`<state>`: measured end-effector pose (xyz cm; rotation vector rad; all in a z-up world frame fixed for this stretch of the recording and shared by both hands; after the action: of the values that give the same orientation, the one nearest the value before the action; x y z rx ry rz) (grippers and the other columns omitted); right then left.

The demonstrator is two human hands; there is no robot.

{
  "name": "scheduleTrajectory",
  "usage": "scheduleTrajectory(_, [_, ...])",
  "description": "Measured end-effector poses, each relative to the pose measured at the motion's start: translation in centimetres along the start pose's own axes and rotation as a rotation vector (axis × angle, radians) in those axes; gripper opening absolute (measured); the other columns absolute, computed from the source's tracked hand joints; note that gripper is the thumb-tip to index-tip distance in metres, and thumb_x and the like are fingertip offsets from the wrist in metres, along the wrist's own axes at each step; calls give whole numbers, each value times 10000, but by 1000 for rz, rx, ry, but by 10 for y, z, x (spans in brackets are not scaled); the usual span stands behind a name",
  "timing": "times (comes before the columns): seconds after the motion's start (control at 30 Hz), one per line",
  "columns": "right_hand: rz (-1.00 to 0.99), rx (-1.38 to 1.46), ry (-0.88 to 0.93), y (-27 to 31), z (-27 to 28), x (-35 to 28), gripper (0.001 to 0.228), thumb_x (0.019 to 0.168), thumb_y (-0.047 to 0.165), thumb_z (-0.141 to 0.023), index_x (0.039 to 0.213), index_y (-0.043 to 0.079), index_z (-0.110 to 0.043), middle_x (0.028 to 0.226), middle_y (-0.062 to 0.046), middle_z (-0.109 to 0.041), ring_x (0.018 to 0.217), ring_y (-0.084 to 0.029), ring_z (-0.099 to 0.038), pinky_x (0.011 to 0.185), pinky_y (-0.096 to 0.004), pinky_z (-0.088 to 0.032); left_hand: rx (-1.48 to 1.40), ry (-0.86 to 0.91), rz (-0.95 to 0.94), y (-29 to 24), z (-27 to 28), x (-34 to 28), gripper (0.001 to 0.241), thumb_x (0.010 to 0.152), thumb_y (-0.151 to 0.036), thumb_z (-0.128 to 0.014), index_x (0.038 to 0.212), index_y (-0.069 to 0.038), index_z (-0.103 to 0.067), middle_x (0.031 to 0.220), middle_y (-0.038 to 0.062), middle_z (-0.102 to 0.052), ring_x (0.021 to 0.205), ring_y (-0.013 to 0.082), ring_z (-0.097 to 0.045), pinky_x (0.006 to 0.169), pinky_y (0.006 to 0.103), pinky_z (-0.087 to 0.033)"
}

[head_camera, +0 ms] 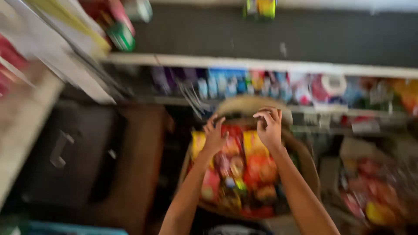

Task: Placing instant noodle packets from a large container onto grocery store shelves.

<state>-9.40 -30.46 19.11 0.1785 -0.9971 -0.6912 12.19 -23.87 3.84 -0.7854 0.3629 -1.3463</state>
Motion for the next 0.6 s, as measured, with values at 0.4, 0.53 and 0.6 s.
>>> scheduleTrajectory(0.4, [-971,221,478,-131,33,-291,455,940,206,-735,1339,126,-533,1285,-131,-494,1079,-277,-612,857,-425,-572,172,11,133,-63,-88,-179,583,886,-285,-711,1421,-112,-557,1420,132,-528,1401,376,-384,1205,565,-259])
scheduleTrajectory(0.53, [-890,474,385,-128,25,-302,649,937,225,-794,1456,93,-428,1384,-123,-418,1196,-271,-567,866,-387,-578,140,-20,77,-76,-105,-183,602,864,-233,-719,1419,-66,-554,1458,122,-528,1427,345,-396,1233,528,-272])
scheduleTrajectory(0.6, [-850,299,432,-108,33,-276,797,803,268,-829,1470,83,-433,1277,-140,-481,1033,-272,-592,763,-384,-578,104,-21,58,-85,-115,-182,601,844,-232,-741,1385,-41,-562,1467,154,-524,1417,361,-394,1214,484,-295])
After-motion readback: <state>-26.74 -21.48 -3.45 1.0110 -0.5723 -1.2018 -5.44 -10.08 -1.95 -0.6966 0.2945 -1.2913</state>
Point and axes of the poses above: each hand's wrist, its own x-axis towards the middle knuckle, its own z-axis out of the back of the hand, y = z × x, the point moved 2 cm from there along x, towards the middle knuckle
